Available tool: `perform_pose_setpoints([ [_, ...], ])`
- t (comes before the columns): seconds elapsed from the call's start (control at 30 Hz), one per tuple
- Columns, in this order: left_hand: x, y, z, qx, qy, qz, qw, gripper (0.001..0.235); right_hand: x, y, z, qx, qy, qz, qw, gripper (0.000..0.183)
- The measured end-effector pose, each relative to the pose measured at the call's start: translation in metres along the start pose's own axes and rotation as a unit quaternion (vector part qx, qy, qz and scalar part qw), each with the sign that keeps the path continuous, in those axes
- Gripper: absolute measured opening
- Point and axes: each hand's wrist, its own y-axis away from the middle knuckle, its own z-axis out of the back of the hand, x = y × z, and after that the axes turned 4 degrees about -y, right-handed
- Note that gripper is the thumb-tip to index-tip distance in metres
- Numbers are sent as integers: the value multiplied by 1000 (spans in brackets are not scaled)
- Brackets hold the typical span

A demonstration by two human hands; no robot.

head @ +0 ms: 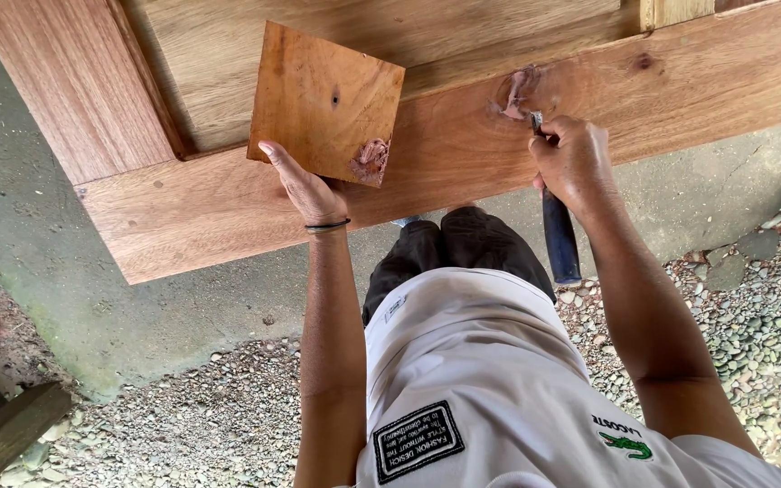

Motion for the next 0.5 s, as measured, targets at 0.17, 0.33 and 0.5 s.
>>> perform_pose_setpoints([
  [0.17,-28,13,-17,3,11,0,1000,71,-9,-2,-2,-5,60,-32,998,21],
  [0.33,-20,6,-9,15,16,17,1000,75,8,0,8,45,115,-36,992,23],
  [0.5,-23,9,-10,12,27,23,999,76,10,-5,9,10,85,0,996,22],
])
